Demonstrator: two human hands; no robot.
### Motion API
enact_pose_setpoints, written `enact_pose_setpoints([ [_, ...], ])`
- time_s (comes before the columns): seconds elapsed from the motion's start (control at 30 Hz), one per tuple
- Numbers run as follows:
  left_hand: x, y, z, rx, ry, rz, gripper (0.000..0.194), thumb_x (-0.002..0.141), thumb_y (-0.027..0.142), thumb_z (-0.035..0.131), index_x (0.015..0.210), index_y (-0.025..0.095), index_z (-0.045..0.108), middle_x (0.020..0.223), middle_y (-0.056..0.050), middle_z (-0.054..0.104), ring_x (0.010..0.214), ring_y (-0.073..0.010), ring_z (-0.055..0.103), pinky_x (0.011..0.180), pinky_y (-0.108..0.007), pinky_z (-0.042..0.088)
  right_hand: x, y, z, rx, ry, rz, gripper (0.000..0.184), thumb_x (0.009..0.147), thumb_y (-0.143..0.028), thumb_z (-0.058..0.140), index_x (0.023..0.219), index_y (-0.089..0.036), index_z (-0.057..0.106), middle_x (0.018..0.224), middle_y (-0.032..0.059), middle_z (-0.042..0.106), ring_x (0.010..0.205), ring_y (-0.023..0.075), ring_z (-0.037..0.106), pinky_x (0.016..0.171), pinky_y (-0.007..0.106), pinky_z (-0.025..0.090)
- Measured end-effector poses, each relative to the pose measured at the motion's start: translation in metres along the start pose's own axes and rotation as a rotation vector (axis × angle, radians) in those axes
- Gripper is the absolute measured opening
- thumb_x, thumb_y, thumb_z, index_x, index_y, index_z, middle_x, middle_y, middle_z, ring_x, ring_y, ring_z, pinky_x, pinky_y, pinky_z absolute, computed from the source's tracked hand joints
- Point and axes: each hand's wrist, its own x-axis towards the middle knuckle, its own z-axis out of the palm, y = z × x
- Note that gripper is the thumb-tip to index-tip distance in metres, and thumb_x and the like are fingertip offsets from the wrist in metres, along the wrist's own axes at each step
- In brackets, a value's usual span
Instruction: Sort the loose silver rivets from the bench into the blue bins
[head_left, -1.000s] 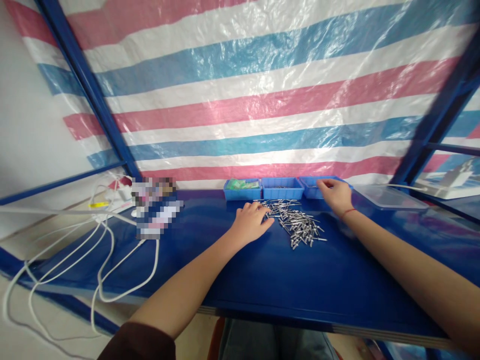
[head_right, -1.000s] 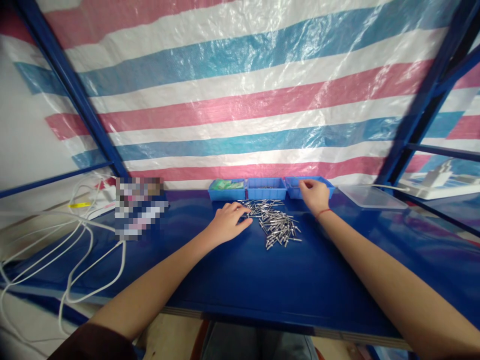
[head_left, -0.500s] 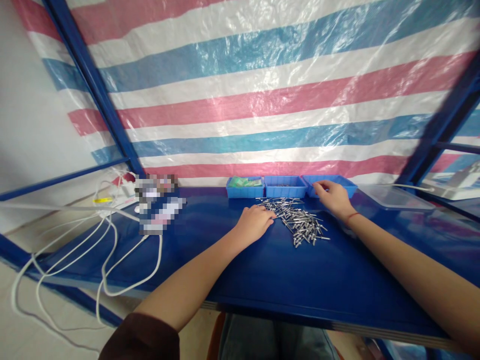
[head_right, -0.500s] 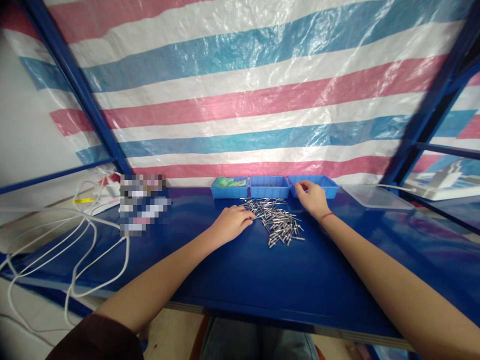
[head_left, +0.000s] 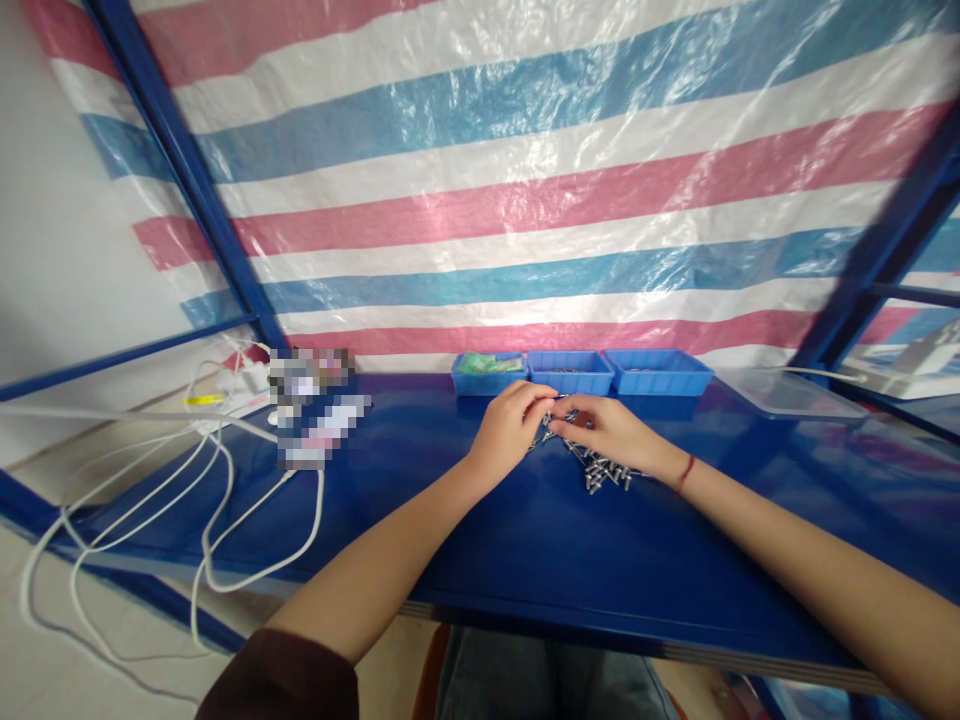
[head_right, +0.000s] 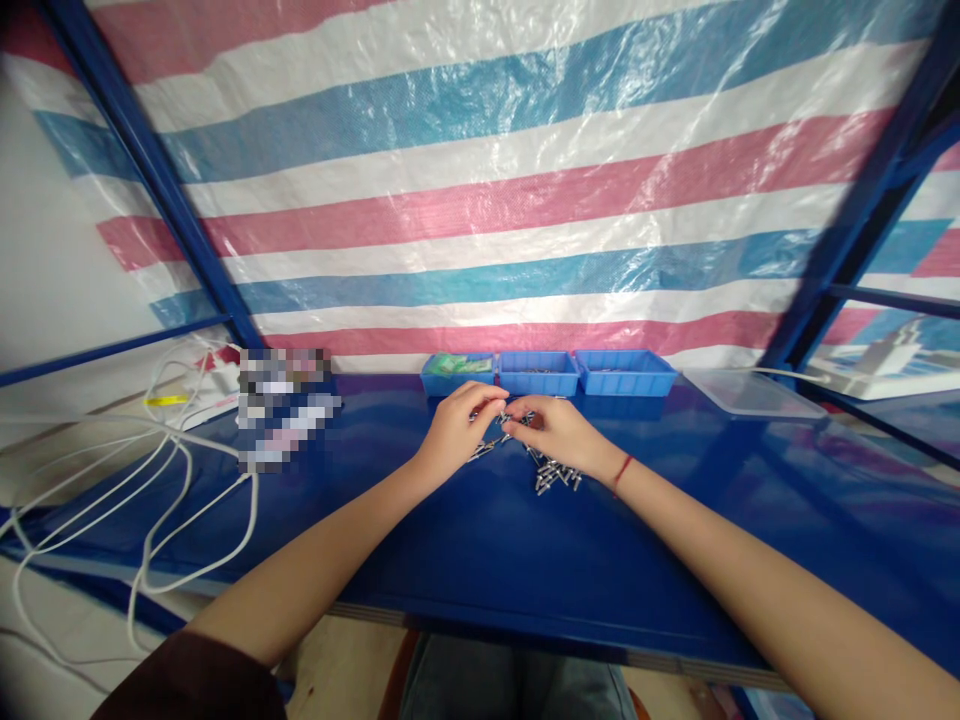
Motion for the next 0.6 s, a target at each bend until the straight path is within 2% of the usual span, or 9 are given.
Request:
enact_pose_setpoints([
  [0.1,0.002,0.0,0.0,-0.136,0.081,-0.069,0.018,0.087,0.025,0.048,0.096,0.018,0.062,0.096,-0.005,0.065,0.086,-0.0137,0.062,0.08,-0.026,0.05,0.0,-0.008,0.007,0.15,-0.026,0.055,0.034,0.079,-0.047,0.053,0.078,-0.016,0.065,0.071,0.0023,0.063,0.052,0.0113,0.052,0.052,0.026,0.044],
  [0.2,0.002,-0.005,0.0,-0.197,0.104,-0.146,0.019,0.086,0.024,0.049,0.098,0.017,0.062,0.097,-0.006,0.066,0.083,-0.0139,0.063,0.08,-0.028,0.051,0.001,-0.012,0.004,0.257,0.106,0.115,0.036,0.074,-0.05,0.058,0.079,-0.015,0.064,0.067,0.0015,0.06,0.05,0.01,0.049,0.049,0.025,0.041],
  [0.27,0.001,-0.008,0.002,-0.208,0.073,-0.174,0.02,0.085,0.024,0.05,0.099,0.017,0.062,0.095,-0.006,0.066,0.08,-0.0133,0.064,0.08,-0.028,0.051,0.001,-0.014,0.001,0.302,0.203,0.144,0.037,0.072,-0.05,0.061,0.08,-0.014,0.064,0.06,-0.0002,0.057,0.049,0.0093,0.046,0.046,0.024,0.039],
  [0.37,-0.001,-0.008,0.008,-0.24,-0.021,-0.202,0.021,0.085,0.023,0.049,0.099,0.016,0.063,0.093,-0.006,0.066,0.074,-0.0121,0.064,0.075,-0.027,0.052,0.0,-0.017,-0.002,0.331,0.275,0.152,0.038,0.071,-0.051,0.062,0.08,-0.014,0.064,0.054,-0.0022,0.052,0.046,0.0085,0.043,0.044,0.023,0.036],
  [0.47,-0.004,-0.005,0.014,-0.32,-0.1,-0.249,0.022,0.085,0.027,0.049,0.1,0.017,0.062,0.093,-0.006,0.067,0.074,-0.0126,0.065,0.07,-0.025,0.053,-0.001,-0.018,-0.001,0.328,0.286,0.115,0.038,0.07,-0.051,0.063,0.077,-0.015,0.064,0.055,-0.0011,0.054,0.047,0.0089,0.045,0.044,0.023,0.036],
  [0.6,-0.006,-0.002,0.018,-0.423,-0.135,-0.297,0.024,0.085,0.033,0.049,0.099,0.017,0.06,0.091,-0.005,0.067,0.075,-0.0129,0.066,0.069,-0.025,0.053,0.0,-0.019,0.0,0.316,0.28,0.074,0.034,0.07,-0.049,0.064,0.076,-0.016,0.065,0.06,0.0008,0.059,0.051,0.0106,0.05,0.047,0.025,0.04],
])
